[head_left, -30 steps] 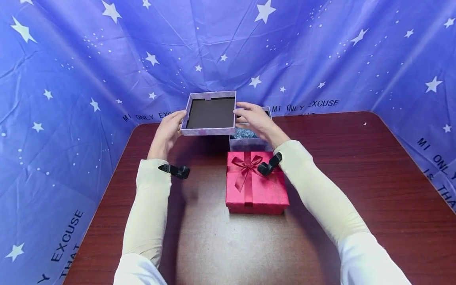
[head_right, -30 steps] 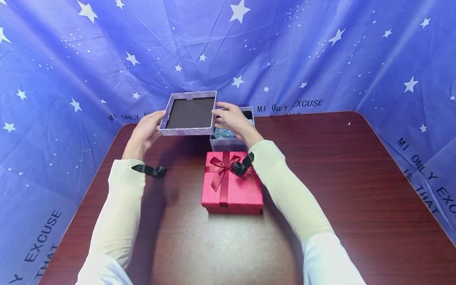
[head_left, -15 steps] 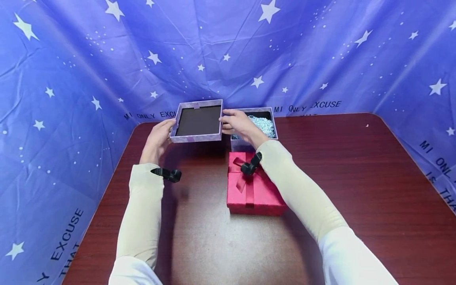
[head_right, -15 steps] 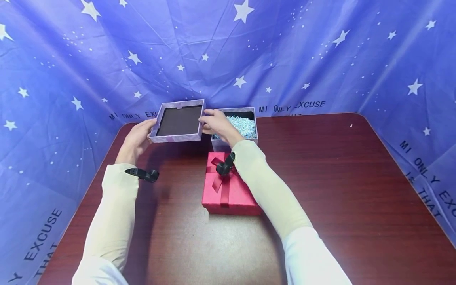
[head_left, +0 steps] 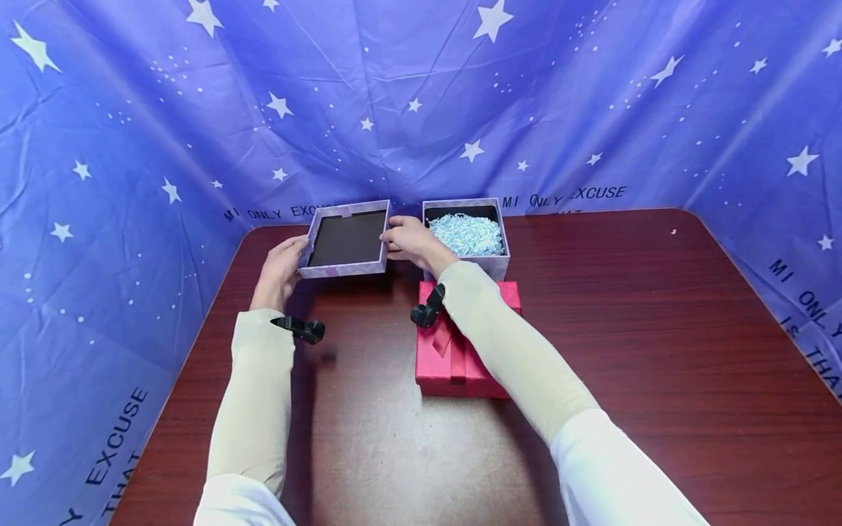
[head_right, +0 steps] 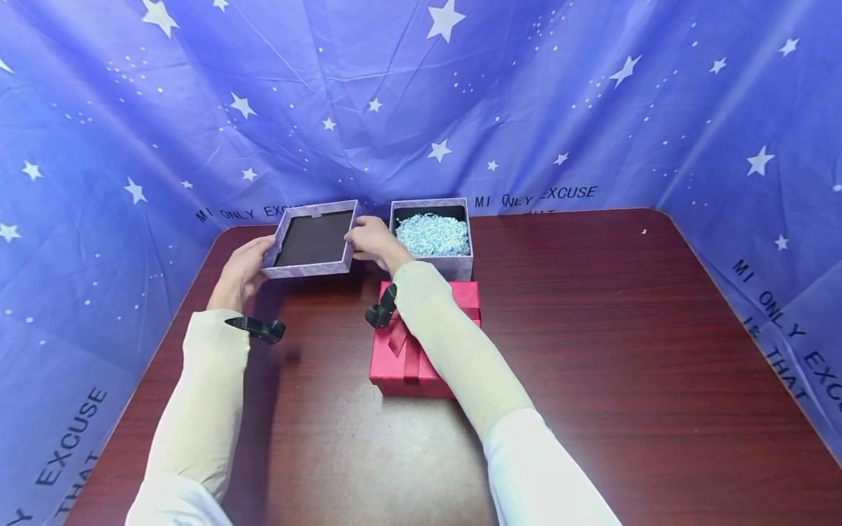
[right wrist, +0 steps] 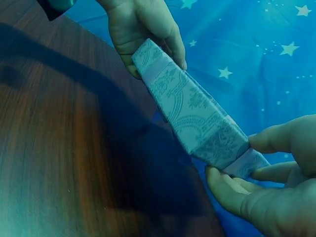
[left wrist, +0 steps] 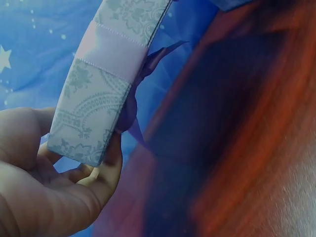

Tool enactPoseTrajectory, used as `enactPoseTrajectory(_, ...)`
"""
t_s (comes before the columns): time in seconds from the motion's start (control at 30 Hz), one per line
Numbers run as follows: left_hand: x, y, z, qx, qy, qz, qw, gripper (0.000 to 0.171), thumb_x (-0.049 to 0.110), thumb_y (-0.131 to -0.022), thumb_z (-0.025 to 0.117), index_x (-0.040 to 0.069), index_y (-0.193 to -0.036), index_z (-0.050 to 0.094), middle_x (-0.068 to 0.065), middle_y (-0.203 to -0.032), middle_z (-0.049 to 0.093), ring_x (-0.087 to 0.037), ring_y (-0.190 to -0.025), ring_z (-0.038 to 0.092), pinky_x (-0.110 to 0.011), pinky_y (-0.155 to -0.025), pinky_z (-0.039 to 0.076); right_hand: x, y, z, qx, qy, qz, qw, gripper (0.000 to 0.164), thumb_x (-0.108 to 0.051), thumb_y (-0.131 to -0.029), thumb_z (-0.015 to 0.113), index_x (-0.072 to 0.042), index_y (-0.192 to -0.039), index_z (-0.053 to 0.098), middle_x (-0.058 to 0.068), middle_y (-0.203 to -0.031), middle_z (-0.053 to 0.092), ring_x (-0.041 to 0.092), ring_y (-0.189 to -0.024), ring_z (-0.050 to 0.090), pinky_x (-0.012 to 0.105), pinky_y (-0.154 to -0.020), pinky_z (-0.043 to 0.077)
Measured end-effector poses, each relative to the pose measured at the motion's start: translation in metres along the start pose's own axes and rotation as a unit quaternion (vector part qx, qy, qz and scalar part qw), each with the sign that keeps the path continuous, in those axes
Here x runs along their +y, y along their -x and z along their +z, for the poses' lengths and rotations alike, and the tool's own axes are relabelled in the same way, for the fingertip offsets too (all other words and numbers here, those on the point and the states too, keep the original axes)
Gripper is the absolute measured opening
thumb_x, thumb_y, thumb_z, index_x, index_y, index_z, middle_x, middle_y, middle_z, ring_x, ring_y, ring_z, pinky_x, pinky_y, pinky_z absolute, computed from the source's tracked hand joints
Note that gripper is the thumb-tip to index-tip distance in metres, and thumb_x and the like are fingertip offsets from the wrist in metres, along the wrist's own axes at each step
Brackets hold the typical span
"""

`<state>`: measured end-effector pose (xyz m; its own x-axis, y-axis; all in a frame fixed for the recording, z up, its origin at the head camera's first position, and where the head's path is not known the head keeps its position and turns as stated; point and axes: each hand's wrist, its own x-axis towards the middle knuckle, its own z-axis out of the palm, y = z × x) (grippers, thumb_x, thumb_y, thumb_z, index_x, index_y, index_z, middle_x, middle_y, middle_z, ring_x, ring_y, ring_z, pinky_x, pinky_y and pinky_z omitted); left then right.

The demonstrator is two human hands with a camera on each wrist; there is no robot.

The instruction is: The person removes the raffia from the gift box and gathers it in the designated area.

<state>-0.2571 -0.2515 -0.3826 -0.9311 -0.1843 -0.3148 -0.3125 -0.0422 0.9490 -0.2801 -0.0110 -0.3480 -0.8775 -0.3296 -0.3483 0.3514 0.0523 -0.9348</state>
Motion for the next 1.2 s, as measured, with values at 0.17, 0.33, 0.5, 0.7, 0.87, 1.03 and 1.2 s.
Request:
enactPoseTrajectory(0.17,-0.008,-0.003,-0.006,0.019,-0.013,-0.014,0.9996,0.044,0.025,-0.101,0.047,0.008,-0.141,0.045,0.003,-0.108,0.053,-0.006,-0.088,0.052,-0.022,-0.077,0.047,0.004,-0.005,0.011,0.013,0.013,0.029,0.999,0.065,0.003,-0.092,0.048,-0.004,-0.151,0.022,0.018,-0.133,0.049,0.028,-0.111,0.054,0.04,-0.099,0.049)
enactPoseTrajectory(0.33,-0.014,-0.007,-0.008,0.025,-0.033,-0.021,0.9989,0.043,0.024,-0.101,0.045,0.009,-0.142,0.046,-0.002,-0.121,0.053,-0.005,-0.087,0.052,-0.02,-0.074,0.048,0.009,-0.01,0.014,0.023,0.021,0.046,0.998,0.062,0.005,-0.091,0.047,-0.003,-0.149,0.025,0.012,-0.108,0.052,0.02,-0.091,0.053,0.038,-0.096,0.051)
enactPoseTrajectory(0.5,-0.019,-0.012,-0.008,0.024,-0.045,-0.033,0.9982,0.043,0.018,-0.101,0.039,0.01,-0.143,0.045,-0.004,-0.12,0.053,-0.004,-0.084,0.054,-0.021,-0.076,0.047,0.013,-0.015,0.015,0.03,0.027,0.05,0.998,0.055,0.006,-0.091,0.047,0.001,-0.144,0.031,0.01,-0.102,0.052,0.018,-0.084,0.051,0.039,-0.096,0.051)
enactPoseTrajectory(0.7,-0.025,-0.015,-0.008,0.038,-0.041,-0.033,0.9979,0.043,0.016,-0.101,0.036,0.007,-0.142,0.046,-0.005,-0.12,0.052,-0.005,-0.084,0.053,-0.021,-0.077,0.047,0.017,-0.023,0.017,0.037,0.035,0.055,0.997,0.041,0.007,-0.092,0.044,0.004,-0.132,0.039,0.012,-0.105,0.055,0.017,-0.082,0.051,0.038,-0.094,0.052)
enactPoseTrajectory(0.87,-0.028,-0.017,-0.006,0.051,-0.056,-0.031,0.9966,0.042,0.017,-0.101,0.035,0.007,-0.141,0.047,-0.007,-0.124,0.051,-0.006,-0.087,0.051,-0.02,-0.077,0.046,0.019,-0.027,0.019,0.041,0.05,0.06,0.996,0.036,0.005,-0.093,0.042,0.005,-0.129,0.042,0.006,-0.092,0.05,0.016,-0.076,0.049,0.036,-0.091,0.054)
enactPoseTrajectory(1.03,-0.03,-0.017,-0.003,0.061,-0.07,-0.029,0.9952,0.042,0.016,-0.101,0.035,0.008,-0.139,0.049,-0.008,-0.126,0.051,-0.007,-0.088,0.051,-0.019,-0.075,0.045,0.022,-0.033,0.023,0.068,0.078,0.065,0.992,0.024,0.003,-0.095,0.044,0.003,-0.118,0.05,0.008,-0.097,0.055,0.018,-0.082,0.053,0.035,-0.09,0.055)
enactPoseTrajectory(1.2,-0.031,-0.017,-0.002,0.064,-0.086,-0.019,0.9941,0.041,0.015,-0.101,0.036,0.007,-0.14,0.048,-0.012,-0.133,0.051,-0.01,-0.096,0.052,-0.018,-0.077,0.045,0.045,-0.078,0.017,0.062,0.092,0.072,0.991,0.013,0.0,-0.089,0.052,-0.001,-0.101,0.056,0.008,-0.096,0.057,0.021,-0.083,0.058,0.034,-0.074,0.059)
